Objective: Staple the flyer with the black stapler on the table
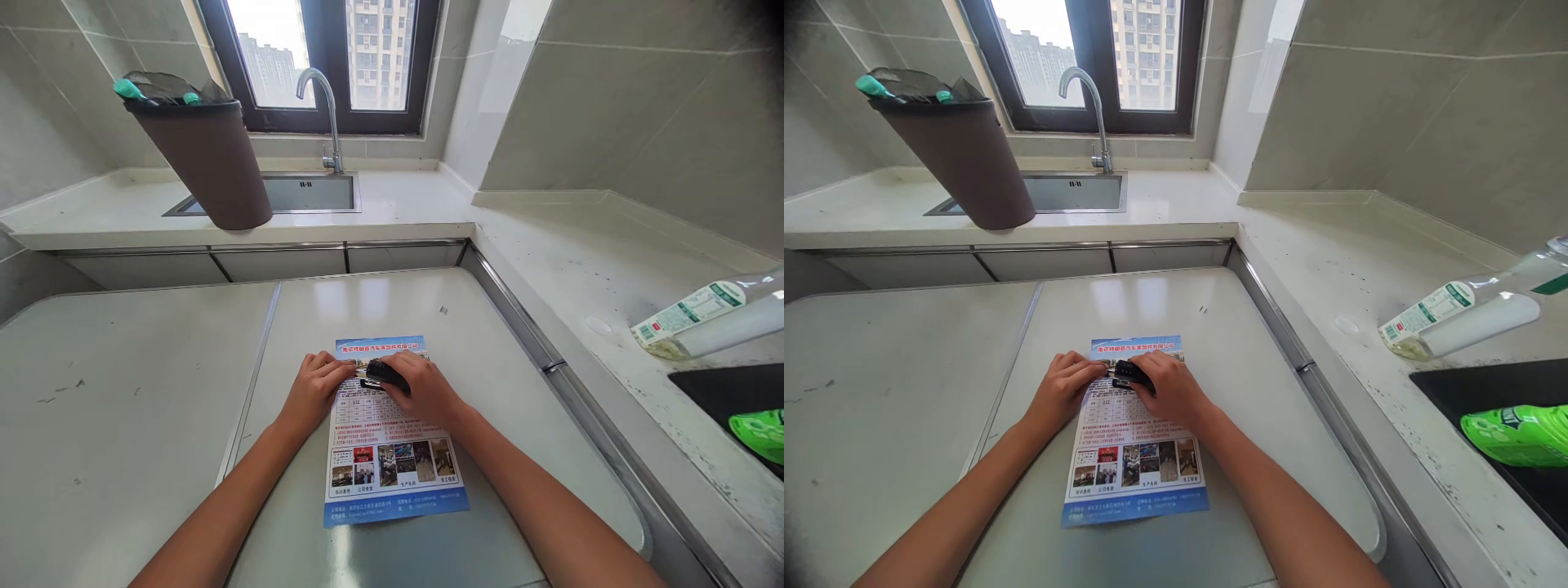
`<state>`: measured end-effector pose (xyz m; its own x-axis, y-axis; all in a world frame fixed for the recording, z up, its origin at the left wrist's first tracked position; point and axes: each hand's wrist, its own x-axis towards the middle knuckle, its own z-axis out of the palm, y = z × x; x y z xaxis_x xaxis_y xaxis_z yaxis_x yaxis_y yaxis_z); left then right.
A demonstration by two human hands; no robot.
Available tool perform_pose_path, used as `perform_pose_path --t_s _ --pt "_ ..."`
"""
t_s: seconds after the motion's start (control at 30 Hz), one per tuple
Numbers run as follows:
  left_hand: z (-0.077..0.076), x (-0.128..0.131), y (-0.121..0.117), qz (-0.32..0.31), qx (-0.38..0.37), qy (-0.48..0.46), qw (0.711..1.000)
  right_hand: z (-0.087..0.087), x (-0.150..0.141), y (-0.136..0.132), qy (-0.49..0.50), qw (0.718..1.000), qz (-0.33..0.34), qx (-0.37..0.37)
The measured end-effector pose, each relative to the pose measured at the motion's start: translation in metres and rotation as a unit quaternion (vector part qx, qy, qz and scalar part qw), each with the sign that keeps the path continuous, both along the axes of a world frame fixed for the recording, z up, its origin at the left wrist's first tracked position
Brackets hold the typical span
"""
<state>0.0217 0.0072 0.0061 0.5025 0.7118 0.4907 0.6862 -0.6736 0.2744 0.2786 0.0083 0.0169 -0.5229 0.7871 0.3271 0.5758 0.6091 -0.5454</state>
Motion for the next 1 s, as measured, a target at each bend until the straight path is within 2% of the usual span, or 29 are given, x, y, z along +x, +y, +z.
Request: perform_pose_path --t_s 0.47,0.67,0.77,0.83,0.93,1.0 --pt "-0.001 0.001 0.001 0.006 -0.008 0.010 1.000 0.000 0.000 -0.001 0.009 1.000 0.001 0.000" --pt "0.006 -0.008 0.000 0.035 -0.027 0.018 0.999 -0.001 0.001 -0.001 0.028 1.000 -0.009 -0.004" --pt "0.008 -0.015 -0.002 0.026 -0.043 0.003 0.999 0.000 0.007 0.002 0.066 0.997 -0.027 -0.005" --pt "0.009 -0.017 -0.006 0.015 -0.052 -0.038 0.998 0.003 0.014 0.004 0.092 0.996 -0.008 0.005" --pt "0.008 -0.014 -0.014 0.004 -0.071 -0.126 0.990 0.010 0.019 0.002 0.110 0.991 0.072 0.036" --pt "0.009 -0.009 -0.019 -0.025 -0.093 -0.153 0.984 0.014 0.017 -0.002 0.104 0.985 0.126 0.053"
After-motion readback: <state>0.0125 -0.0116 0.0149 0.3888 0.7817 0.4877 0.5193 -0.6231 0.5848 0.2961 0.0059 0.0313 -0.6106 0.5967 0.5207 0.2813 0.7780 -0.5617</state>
